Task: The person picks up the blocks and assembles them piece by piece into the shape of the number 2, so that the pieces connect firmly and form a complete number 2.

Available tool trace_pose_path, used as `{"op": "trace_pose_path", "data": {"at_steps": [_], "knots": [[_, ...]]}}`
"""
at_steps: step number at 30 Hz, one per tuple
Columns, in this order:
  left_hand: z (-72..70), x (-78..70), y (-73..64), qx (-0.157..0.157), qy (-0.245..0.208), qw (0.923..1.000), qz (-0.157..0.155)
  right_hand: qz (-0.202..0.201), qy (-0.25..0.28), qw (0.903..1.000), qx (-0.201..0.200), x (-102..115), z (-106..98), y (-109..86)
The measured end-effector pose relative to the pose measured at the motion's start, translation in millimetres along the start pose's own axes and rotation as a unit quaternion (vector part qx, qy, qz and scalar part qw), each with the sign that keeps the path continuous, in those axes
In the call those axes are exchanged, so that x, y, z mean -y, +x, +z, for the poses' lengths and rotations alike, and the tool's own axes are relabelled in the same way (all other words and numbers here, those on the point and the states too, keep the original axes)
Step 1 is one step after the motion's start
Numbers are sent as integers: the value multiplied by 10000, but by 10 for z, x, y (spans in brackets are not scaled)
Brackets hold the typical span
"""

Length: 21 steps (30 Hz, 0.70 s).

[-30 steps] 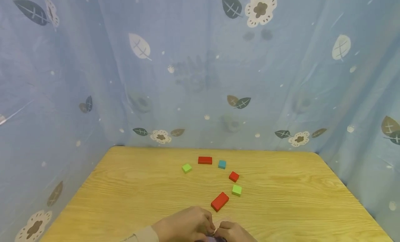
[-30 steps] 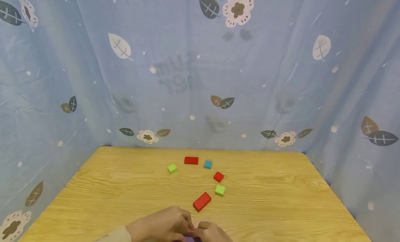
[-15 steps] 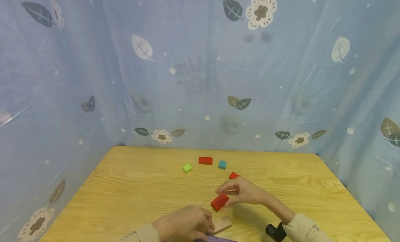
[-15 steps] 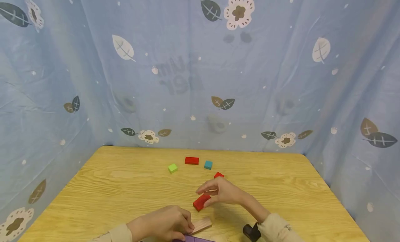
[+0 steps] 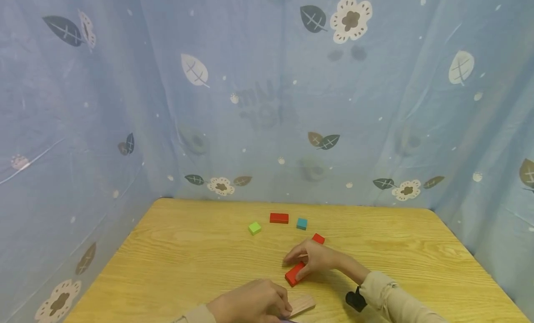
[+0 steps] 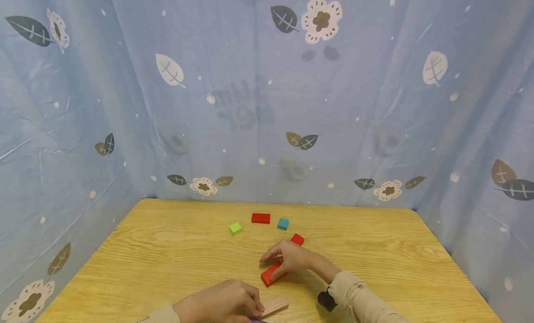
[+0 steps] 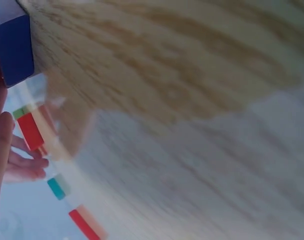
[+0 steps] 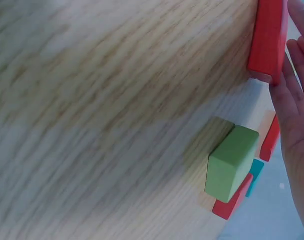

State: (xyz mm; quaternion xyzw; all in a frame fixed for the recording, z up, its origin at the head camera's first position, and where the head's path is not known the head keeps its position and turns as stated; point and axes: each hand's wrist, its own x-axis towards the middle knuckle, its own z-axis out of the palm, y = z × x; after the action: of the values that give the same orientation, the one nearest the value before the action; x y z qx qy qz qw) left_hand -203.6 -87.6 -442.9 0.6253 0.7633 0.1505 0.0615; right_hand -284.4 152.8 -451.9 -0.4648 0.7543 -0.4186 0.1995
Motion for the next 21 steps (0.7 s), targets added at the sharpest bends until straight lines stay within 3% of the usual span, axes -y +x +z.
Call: {"op": "trace_pose_path", "data": {"at_steps": [12,17,21], "knots": [[-34,-22,-11,-5,21,9999,-143,-495,-1083,9928,94,-6,-43,-44],[-45,-15,-7,-52,165,9998,-130,-137,-1969,9798,326,126,-75,52],[9,-21,10,-125,135,9998,98,311,-2335,9701,576,259,-28,89]]}}
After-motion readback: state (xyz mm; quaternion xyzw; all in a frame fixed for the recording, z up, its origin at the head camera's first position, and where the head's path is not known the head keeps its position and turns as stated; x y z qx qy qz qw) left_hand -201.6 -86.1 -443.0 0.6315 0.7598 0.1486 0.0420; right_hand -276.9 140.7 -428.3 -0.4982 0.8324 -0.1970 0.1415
